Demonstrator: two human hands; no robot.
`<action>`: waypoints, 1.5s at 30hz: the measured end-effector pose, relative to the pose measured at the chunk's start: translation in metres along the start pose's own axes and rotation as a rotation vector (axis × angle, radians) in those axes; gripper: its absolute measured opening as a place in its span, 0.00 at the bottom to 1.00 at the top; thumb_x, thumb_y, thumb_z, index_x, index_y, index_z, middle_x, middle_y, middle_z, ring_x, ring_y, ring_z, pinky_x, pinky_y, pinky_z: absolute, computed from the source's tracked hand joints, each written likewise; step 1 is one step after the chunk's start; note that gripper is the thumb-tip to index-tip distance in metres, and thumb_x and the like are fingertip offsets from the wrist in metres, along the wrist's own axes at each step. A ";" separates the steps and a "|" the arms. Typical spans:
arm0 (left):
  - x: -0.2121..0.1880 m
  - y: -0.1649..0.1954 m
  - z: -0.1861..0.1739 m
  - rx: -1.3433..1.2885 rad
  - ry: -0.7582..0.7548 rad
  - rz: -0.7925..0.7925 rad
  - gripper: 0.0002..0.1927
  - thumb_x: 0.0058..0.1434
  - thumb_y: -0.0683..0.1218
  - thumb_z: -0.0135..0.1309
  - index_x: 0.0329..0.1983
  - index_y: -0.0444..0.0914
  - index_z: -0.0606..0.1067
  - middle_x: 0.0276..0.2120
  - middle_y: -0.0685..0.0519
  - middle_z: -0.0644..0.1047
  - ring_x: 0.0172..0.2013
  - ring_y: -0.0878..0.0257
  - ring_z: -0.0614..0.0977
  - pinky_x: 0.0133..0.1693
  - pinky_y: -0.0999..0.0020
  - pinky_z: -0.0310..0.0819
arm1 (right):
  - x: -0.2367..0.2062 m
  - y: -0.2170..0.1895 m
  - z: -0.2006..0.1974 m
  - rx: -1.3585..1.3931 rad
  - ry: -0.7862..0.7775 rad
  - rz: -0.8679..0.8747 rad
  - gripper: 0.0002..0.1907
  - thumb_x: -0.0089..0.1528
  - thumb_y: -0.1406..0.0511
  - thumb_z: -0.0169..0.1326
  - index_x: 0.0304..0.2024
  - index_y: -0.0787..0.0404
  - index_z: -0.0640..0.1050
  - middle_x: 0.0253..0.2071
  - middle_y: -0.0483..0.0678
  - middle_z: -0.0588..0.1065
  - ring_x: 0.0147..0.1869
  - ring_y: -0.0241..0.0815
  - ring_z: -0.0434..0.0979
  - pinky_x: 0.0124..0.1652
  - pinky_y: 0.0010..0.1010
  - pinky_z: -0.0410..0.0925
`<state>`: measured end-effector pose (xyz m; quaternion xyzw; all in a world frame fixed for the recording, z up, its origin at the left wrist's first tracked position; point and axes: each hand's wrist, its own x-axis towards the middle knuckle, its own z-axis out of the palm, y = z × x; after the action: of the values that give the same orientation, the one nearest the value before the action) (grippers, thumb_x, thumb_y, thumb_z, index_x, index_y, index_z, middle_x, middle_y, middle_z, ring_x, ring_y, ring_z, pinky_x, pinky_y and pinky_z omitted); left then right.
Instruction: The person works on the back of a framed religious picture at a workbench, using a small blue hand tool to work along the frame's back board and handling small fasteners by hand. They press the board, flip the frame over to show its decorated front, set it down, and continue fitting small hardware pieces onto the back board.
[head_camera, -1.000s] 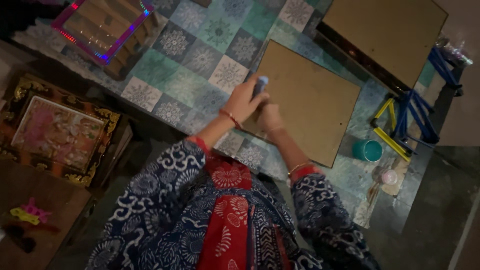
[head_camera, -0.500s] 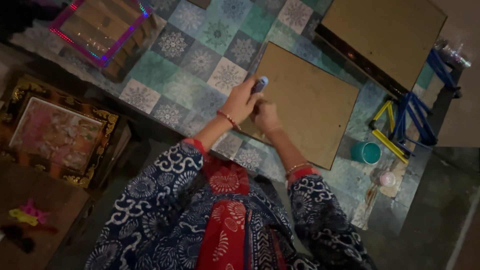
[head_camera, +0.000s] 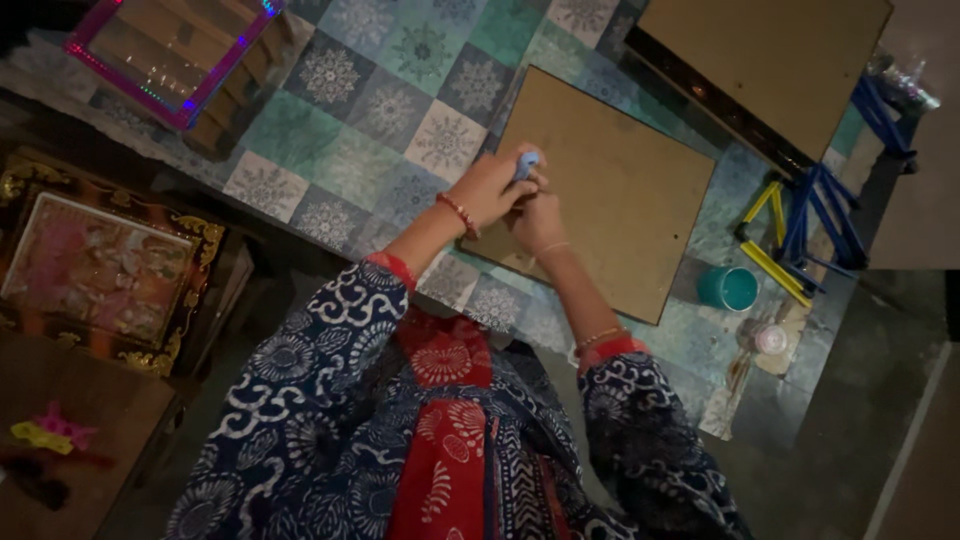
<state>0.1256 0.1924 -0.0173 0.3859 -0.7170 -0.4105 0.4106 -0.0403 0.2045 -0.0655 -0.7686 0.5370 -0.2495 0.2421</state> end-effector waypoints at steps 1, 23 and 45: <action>0.001 0.000 0.001 0.059 0.012 0.007 0.16 0.66 0.44 0.59 0.53 0.38 0.69 0.40 0.40 0.81 0.42 0.39 0.82 0.43 0.50 0.76 | -0.001 -0.002 0.002 -0.009 0.027 -0.004 0.08 0.56 0.69 0.60 0.38 0.62 0.79 0.32 0.57 0.80 0.35 0.57 0.83 0.36 0.42 0.76; -0.021 0.007 -0.001 0.111 0.098 0.068 0.16 0.62 0.43 0.57 0.53 0.35 0.74 0.42 0.38 0.80 0.45 0.38 0.80 0.46 0.50 0.75 | -0.008 -0.028 0.016 -0.045 0.034 0.061 0.08 0.54 0.68 0.59 0.36 0.64 0.81 0.33 0.60 0.80 0.35 0.62 0.81 0.35 0.46 0.74; -0.027 -0.015 -0.035 0.043 0.159 -0.094 0.13 0.68 0.42 0.55 0.55 0.38 0.75 0.44 0.44 0.82 0.45 0.48 0.85 0.45 0.59 0.78 | -0.010 -0.064 0.011 -0.010 0.171 0.206 0.09 0.59 0.63 0.62 0.35 0.63 0.82 0.32 0.59 0.80 0.36 0.57 0.83 0.37 0.43 0.75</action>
<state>0.1705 0.2013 -0.0263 0.4595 -0.6718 -0.3818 0.4380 0.0089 0.2351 -0.0341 -0.6865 0.6330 -0.2852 0.2163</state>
